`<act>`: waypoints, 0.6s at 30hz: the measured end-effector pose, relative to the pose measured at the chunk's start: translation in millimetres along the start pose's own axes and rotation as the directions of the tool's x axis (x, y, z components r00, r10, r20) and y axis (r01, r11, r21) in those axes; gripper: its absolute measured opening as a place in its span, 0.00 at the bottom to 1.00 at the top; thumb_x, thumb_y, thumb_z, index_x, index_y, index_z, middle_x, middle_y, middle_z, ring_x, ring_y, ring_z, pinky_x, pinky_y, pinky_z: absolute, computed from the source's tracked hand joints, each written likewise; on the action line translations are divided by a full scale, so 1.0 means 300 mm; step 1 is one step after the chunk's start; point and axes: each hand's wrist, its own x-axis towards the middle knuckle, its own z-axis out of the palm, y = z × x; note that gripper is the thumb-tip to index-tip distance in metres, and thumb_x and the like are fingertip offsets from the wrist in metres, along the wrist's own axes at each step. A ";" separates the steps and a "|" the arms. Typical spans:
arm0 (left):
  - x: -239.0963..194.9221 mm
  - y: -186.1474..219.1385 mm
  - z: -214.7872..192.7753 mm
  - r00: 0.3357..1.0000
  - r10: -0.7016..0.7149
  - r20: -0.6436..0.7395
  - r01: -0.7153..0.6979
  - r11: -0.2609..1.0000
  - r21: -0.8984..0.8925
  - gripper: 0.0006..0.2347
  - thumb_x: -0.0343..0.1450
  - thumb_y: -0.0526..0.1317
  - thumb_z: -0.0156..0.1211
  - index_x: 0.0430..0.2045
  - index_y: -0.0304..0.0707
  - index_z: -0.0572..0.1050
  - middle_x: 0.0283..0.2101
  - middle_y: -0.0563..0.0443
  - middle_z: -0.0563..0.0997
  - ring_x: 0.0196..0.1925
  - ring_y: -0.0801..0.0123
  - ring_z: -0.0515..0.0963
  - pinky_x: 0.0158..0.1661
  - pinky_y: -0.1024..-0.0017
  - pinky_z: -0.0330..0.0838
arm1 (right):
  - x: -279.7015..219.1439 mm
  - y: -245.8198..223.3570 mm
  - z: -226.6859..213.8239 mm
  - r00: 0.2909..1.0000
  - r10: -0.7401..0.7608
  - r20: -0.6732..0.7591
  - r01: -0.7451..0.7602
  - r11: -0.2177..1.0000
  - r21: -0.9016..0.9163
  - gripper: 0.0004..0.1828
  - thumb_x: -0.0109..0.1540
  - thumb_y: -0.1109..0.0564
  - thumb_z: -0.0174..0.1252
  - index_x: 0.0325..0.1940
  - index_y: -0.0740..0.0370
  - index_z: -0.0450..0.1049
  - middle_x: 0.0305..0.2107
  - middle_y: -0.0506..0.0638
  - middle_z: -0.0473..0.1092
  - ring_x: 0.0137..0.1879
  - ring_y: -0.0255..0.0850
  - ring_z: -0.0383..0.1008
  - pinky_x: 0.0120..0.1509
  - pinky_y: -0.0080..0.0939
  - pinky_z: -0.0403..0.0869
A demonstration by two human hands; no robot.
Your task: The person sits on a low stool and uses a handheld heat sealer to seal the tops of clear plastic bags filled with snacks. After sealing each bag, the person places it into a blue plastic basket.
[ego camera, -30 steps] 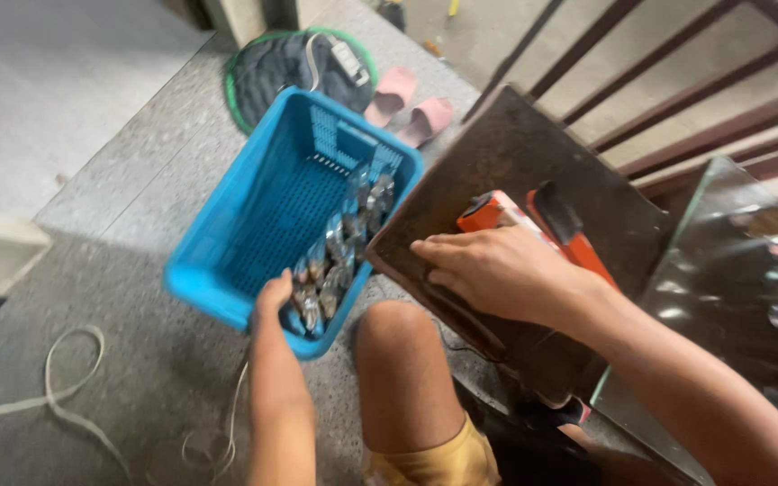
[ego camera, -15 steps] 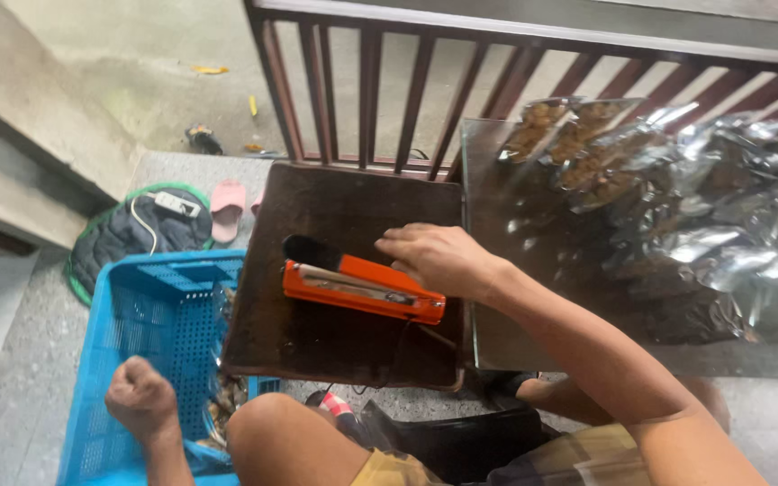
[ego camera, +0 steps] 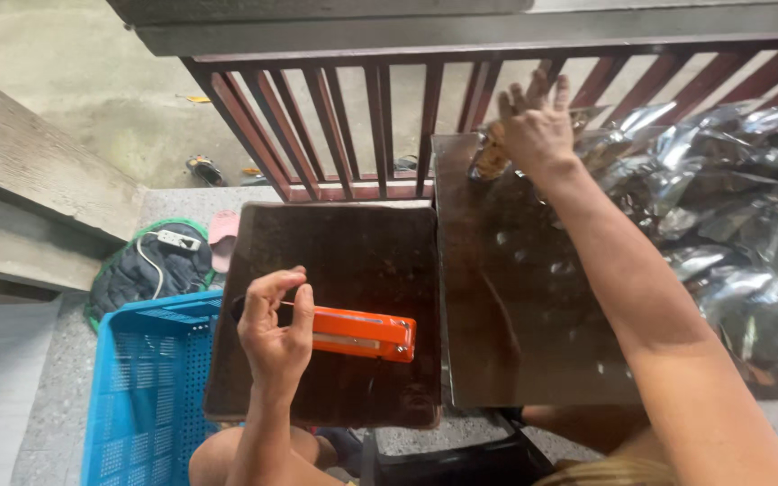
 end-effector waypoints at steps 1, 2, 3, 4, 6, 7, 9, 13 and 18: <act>0.006 -0.012 -0.012 1.000 -0.017 0.020 0.017 1.000 -0.013 0.07 0.73 0.25 0.60 0.43 0.30 0.74 0.48 0.45 0.80 0.52 0.69 0.83 0.54 0.74 0.77 | 0.017 0.005 0.007 0.988 0.020 0.156 -0.004 0.995 -0.104 0.20 0.65 0.49 0.54 0.55 0.62 0.75 0.66 0.59 0.62 0.78 0.64 0.47 0.76 0.76 0.41; 0.016 -0.029 -0.026 0.999 -0.023 0.025 0.023 1.000 0.003 0.07 0.73 0.25 0.60 0.43 0.30 0.74 0.47 0.46 0.81 0.51 0.69 0.83 0.54 0.75 0.78 | 0.033 0.022 -0.001 0.953 0.057 0.298 0.007 0.977 -0.211 0.13 0.65 0.52 0.54 0.48 0.57 0.79 0.67 0.55 0.63 0.80 0.60 0.47 0.79 0.72 0.40; 0.024 -0.044 -0.051 0.999 -0.030 0.029 0.029 0.999 0.018 0.06 0.74 0.25 0.60 0.42 0.30 0.75 0.46 0.46 0.82 0.49 0.70 0.84 0.53 0.75 0.78 | 0.042 0.022 -0.014 0.898 0.113 0.426 0.030 0.949 -0.315 0.11 0.66 0.55 0.54 0.41 0.52 0.83 0.68 0.51 0.65 0.82 0.56 0.48 0.82 0.69 0.39; 0.018 -0.057 -0.070 0.999 -0.047 0.028 0.046 0.998 0.034 0.06 0.74 0.26 0.60 0.42 0.30 0.75 0.45 0.46 0.83 0.48 0.70 0.85 0.53 0.75 0.79 | 0.033 0.009 -0.029 0.898 0.093 0.431 0.036 0.959 -0.282 0.10 0.66 0.56 0.55 0.42 0.52 0.83 0.64 0.49 0.69 0.80 0.52 0.52 0.84 0.68 0.40; 0.003 -0.087 -0.094 0.998 -0.065 -0.026 0.063 0.995 -0.078 0.05 0.75 0.26 0.58 0.43 0.30 0.74 0.47 0.45 0.83 0.51 0.69 0.84 0.54 0.75 0.78 | -0.002 -0.034 -0.068 0.893 0.041 0.449 0.059 0.977 -0.206 0.10 0.66 0.59 0.55 0.44 0.51 0.81 0.56 0.45 0.77 0.78 0.46 0.61 0.89 0.66 0.42; -0.014 -0.095 -0.107 0.995 -0.082 -0.054 0.074 0.989 -0.130 0.05 0.76 0.26 0.57 0.43 0.29 0.74 0.48 0.44 0.83 0.52 0.68 0.84 0.55 0.75 0.78 | -0.030 -0.052 -0.100 0.942 -0.091 0.323 0.162 0.966 -0.200 0.09 0.66 0.57 0.55 0.45 0.53 0.81 0.53 0.46 0.78 0.72 0.45 0.67 0.85 0.66 0.48; -0.049 -0.095 -0.135 0.999 0.006 -0.047 -0.011 0.993 -0.121 0.06 0.76 0.26 0.57 0.45 0.29 0.74 0.51 0.42 0.81 0.56 0.67 0.83 0.57 0.73 0.78 | -0.092 -0.112 -0.178 0.939 -0.340 0.044 0.342 0.915 -0.214 0.12 0.66 0.52 0.54 0.47 0.55 0.81 0.46 0.49 0.80 0.59 0.42 0.78 0.77 0.65 0.60; -0.161 -0.013 -0.195 1.000 0.028 -0.009 -0.029 0.990 -0.136 0.09 0.77 0.33 0.58 0.51 0.32 0.75 0.59 0.37 0.78 0.66 0.59 0.78 0.61 0.68 0.78 | -0.219 -0.249 -0.429 0.910 -0.412 -0.042 0.414 0.908 0.065 0.07 0.72 0.54 0.56 0.45 0.52 0.80 0.36 0.46 0.81 0.37 0.36 0.81 0.48 0.46 0.79; -0.229 0.080 -0.280 0.969 -0.033 0.246 0.081 0.979 -0.188 0.32 0.75 0.47 0.64 0.71 0.33 0.57 0.71 0.35 0.65 0.78 0.50 0.61 0.74 0.57 0.55 | -0.282 -0.592 -0.676 0.897 -0.432 -0.093 0.438 0.837 0.329 0.14 0.62 0.56 0.64 0.52 0.47 0.79 0.37 0.43 0.81 0.33 0.36 0.81 0.31 0.38 0.78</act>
